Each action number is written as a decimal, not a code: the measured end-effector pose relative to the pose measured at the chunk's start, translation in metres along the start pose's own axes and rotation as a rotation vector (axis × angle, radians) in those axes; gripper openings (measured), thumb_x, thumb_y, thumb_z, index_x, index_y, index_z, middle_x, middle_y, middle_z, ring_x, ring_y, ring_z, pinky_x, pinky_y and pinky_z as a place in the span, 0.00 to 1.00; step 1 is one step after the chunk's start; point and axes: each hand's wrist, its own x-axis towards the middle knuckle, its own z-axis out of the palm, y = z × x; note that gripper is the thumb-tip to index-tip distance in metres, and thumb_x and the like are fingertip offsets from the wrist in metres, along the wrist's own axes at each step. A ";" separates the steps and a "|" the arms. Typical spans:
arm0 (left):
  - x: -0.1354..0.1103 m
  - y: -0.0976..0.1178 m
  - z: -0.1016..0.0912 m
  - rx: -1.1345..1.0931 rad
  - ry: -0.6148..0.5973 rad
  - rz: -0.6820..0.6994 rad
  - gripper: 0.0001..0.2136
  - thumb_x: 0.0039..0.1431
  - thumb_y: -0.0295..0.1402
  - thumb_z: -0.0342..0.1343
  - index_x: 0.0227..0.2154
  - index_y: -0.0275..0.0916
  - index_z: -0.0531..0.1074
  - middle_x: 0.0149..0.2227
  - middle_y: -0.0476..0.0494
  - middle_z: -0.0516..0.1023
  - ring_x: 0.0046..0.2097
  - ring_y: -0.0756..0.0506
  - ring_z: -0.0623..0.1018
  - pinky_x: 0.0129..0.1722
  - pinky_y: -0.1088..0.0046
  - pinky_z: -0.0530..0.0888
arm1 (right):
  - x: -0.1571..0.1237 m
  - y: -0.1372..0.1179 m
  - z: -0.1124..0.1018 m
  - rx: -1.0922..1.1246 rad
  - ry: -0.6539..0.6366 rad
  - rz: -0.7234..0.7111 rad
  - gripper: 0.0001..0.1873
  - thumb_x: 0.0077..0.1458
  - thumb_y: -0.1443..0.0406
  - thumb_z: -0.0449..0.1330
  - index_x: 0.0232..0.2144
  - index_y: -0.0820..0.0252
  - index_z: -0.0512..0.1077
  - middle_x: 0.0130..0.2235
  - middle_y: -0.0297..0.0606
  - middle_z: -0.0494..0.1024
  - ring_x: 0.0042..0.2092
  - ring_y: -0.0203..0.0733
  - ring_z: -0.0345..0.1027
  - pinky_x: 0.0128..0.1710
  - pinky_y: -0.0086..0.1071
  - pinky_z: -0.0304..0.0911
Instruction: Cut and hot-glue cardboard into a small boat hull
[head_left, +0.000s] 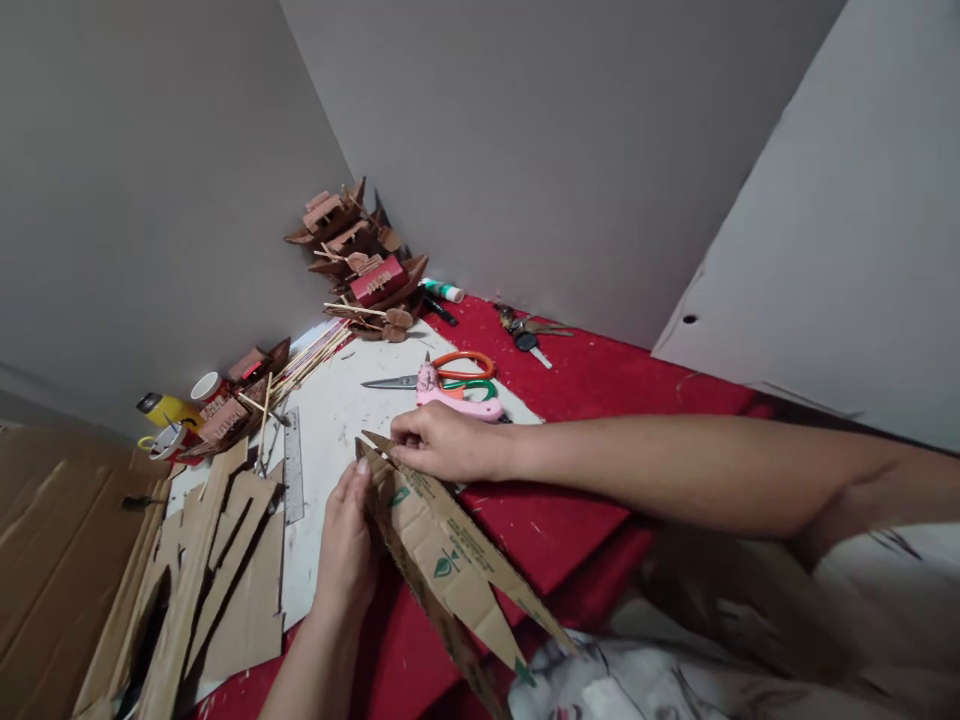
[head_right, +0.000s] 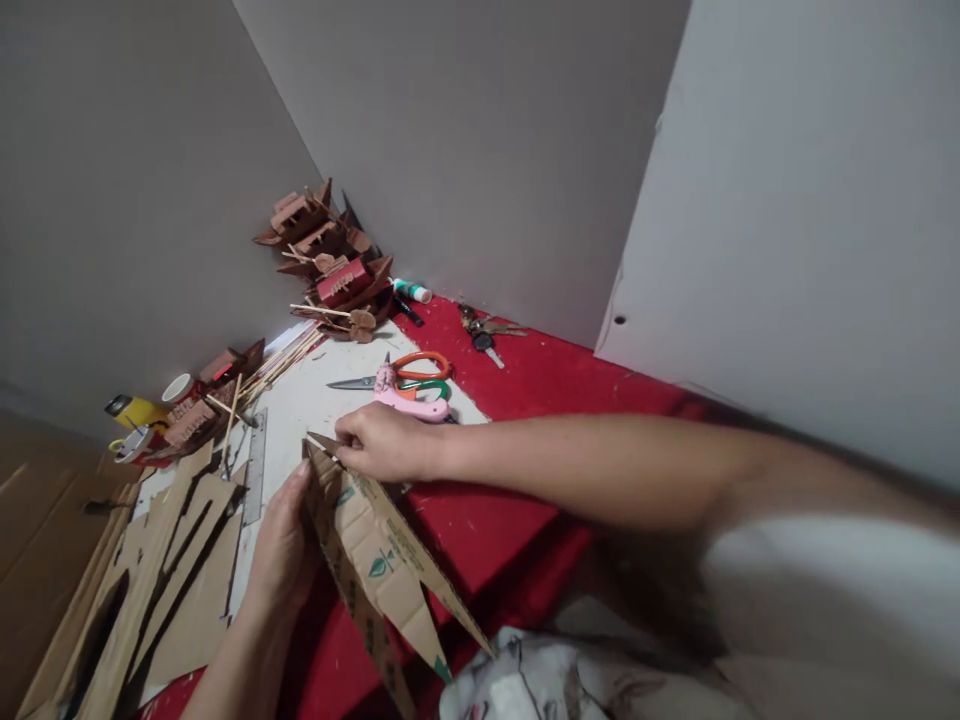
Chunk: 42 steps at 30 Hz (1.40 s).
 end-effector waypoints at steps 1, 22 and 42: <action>0.001 0.002 -0.003 0.021 0.005 -0.006 0.18 0.51 0.39 0.65 0.43 0.36 0.76 0.42 0.40 0.83 0.46 0.40 0.80 0.49 0.66 0.73 | 0.000 0.000 -0.001 -0.002 -0.007 0.004 0.07 0.51 0.73 0.59 0.22 0.64 0.71 0.19 0.28 0.67 0.23 0.30 0.56 0.26 0.25 0.50; 0.016 0.008 -0.012 0.241 0.167 0.065 0.20 0.42 0.36 0.70 0.41 0.37 0.76 0.32 0.44 0.83 0.31 0.49 0.81 0.32 0.77 0.75 | 0.004 -0.003 -0.012 -0.145 -0.119 0.053 0.10 0.56 0.69 0.56 0.33 0.66 0.78 0.31 0.43 0.80 0.28 0.35 0.63 0.29 0.29 0.51; -0.006 0.009 0.005 0.685 0.381 0.488 0.10 0.48 0.40 0.66 0.30 0.39 0.81 0.29 0.48 0.83 0.31 0.48 0.79 0.34 0.74 0.76 | -0.004 -0.020 -0.027 0.221 -0.184 0.353 0.08 0.54 0.68 0.57 0.24 0.64 0.71 0.19 0.26 0.60 0.24 0.30 0.53 0.24 0.25 0.47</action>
